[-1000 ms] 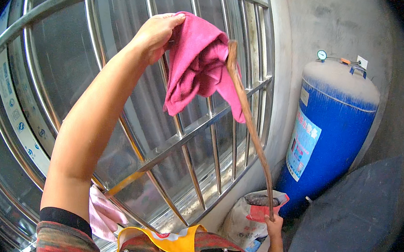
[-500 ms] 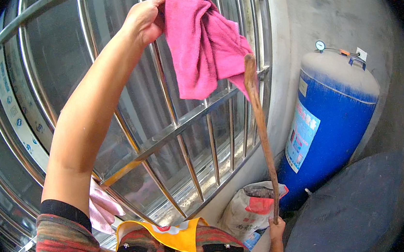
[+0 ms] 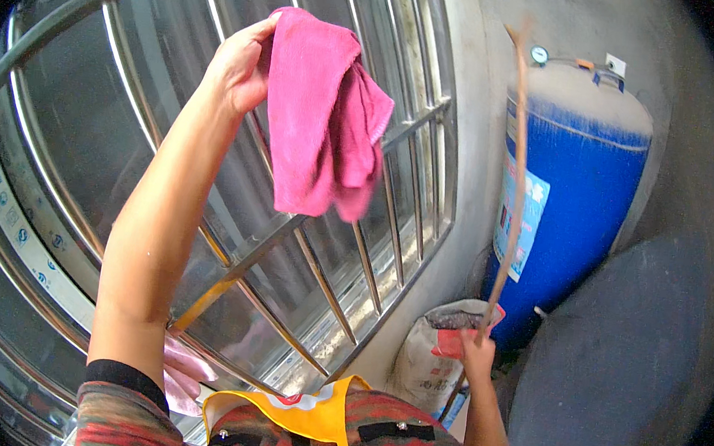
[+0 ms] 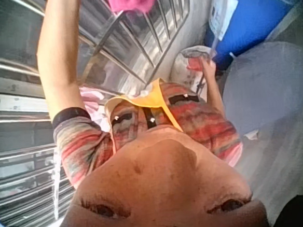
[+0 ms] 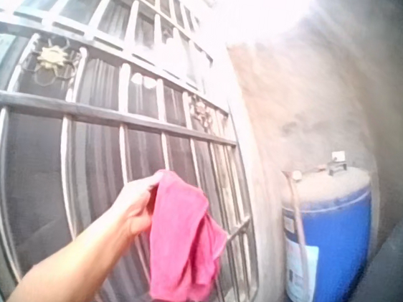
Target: The person uses a long stick with a pink cloth to wipe the upper sections of a metal window grille. They adjust the cloth on the stick and continue wiping different areas of the grille in a repetitive manner.
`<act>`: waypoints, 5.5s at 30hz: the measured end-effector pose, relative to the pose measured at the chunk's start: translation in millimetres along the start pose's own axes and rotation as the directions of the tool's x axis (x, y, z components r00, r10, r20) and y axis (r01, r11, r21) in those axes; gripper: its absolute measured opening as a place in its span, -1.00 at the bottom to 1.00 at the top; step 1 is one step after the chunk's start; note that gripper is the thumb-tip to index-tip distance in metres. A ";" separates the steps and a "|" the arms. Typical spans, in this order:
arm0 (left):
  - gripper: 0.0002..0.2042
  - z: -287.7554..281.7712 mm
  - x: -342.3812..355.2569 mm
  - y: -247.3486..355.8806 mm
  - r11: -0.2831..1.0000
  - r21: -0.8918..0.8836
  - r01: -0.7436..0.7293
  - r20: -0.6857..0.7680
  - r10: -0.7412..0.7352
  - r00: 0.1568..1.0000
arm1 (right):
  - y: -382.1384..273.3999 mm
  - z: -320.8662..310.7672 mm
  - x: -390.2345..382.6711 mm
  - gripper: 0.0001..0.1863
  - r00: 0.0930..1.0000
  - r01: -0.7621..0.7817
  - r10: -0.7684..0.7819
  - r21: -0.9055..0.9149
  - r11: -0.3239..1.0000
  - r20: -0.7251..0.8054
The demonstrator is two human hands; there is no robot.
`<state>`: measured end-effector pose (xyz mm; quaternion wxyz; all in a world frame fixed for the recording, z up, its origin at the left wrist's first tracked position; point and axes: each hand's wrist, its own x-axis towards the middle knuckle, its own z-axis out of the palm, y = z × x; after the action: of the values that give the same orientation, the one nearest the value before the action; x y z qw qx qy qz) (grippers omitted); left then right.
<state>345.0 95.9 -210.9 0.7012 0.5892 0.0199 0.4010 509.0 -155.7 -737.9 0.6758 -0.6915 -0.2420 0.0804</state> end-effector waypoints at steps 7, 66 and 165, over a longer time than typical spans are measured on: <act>-0.81 8.7 -45.2 -61.3 0.987 -0.034 0.158 0.061 -0.155 0.986 | -213.9 -3.0 33.3 -0.47 0.913 0.084 -0.250 0.452 0.888 0.321; -0.66 -57.1 -166.3 -210.0 0.785 0.409 0.466 -0.115 -0.462 0.879 | -220.5 -3.6 53.4 -0.83 0.985 -0.038 -0.053 0.504 0.863 0.165; -0.69 -21.0 -106.9 -148.3 0.351 0.881 -0.319 0.353 -0.036 0.935 | -257.7 -80.7 113.7 -0.82 0.955 0.295 -0.289 -0.147 0.944 0.061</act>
<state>342.0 52.7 -389.7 0.2019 0.9348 0.0798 0.2809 585.0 -185.5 -456.5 0.6199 -0.6966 -0.3603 -0.0263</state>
